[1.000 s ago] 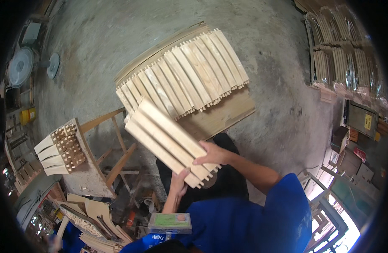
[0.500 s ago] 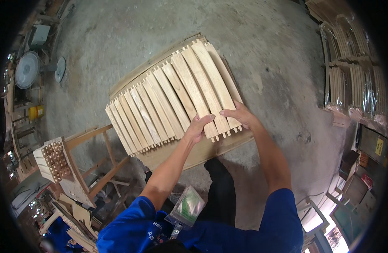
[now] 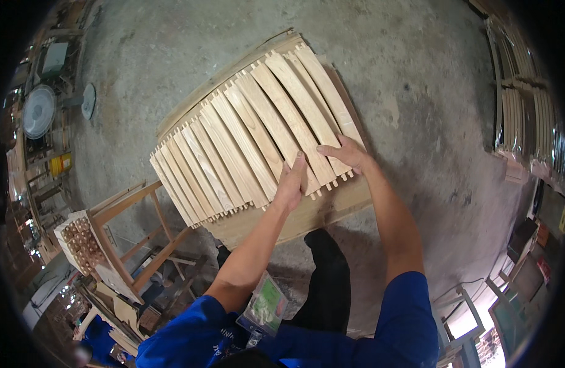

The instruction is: The person picks up small, light-colored wooden slats with pegs from a table and stacks them in neat piles on a wooden board on the floor. The person repeatedly gathers handfuls of the slats, aligns them, and places them onto the growing stack.

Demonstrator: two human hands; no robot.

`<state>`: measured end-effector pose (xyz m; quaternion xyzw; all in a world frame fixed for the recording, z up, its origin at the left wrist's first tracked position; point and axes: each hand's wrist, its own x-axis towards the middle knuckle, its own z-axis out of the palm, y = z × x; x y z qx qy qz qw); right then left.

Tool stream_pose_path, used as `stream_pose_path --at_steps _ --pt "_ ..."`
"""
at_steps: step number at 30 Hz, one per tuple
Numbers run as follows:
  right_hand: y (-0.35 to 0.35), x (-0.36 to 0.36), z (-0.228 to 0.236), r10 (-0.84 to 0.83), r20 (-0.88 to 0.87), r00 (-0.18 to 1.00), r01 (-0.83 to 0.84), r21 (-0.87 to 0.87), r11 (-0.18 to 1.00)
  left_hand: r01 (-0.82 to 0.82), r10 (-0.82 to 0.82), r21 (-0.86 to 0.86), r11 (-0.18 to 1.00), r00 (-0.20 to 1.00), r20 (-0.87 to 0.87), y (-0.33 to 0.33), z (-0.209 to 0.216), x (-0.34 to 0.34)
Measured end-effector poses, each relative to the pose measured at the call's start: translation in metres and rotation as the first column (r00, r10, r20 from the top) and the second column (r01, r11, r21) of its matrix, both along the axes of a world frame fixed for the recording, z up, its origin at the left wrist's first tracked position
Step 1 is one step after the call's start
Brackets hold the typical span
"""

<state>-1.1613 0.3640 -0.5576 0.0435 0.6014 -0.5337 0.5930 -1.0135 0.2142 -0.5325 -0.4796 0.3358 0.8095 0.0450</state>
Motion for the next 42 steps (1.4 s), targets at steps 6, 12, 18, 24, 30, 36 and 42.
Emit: stream_pose_path --at_steps 6,12,18,24,30,36,42 --pt "-0.014 0.008 0.0 0.068 -0.202 0.977 -0.046 0.109 0.993 0.324 -0.285 -0.305 0.895 0.944 0.166 0.0 0.024 0.02" --pt "-0.039 -0.008 0.039 0.676 -0.279 0.682 -0.37 0.667 0.647 0.563 -0.493 -0.403 0.721 0.826 0.272 -0.022 0.026 0.037" --pt "-0.079 0.004 0.059 0.751 -0.401 0.525 -0.155 0.822 0.548 0.393 -0.134 -0.793 0.466 0.917 0.376 -0.076 0.021 0.057" --pt "-0.141 0.049 0.061 0.662 -0.58 0.475 0.051 0.769 0.637 0.42 -0.067 -0.739 0.526 0.887 0.457 -0.112 -0.021 0.051" --pt "-0.154 0.05 0.059 0.672 -0.595 0.441 0.117 0.78 0.615 0.433 -0.007 -0.736 0.52 0.864 0.503 -0.093 -0.037 0.048" --pt "-0.151 0.046 0.059 0.661 -0.584 0.471 0.079 0.774 0.628 0.472 -0.005 -0.754 0.457 0.849 0.529 -0.09 -0.033 0.049" --pt "-0.104 0.023 0.052 0.532 -0.746 0.402 0.026 0.59 0.807 0.486 0.041 -0.772 0.41 0.835 0.548 -0.081 -0.031 0.047"
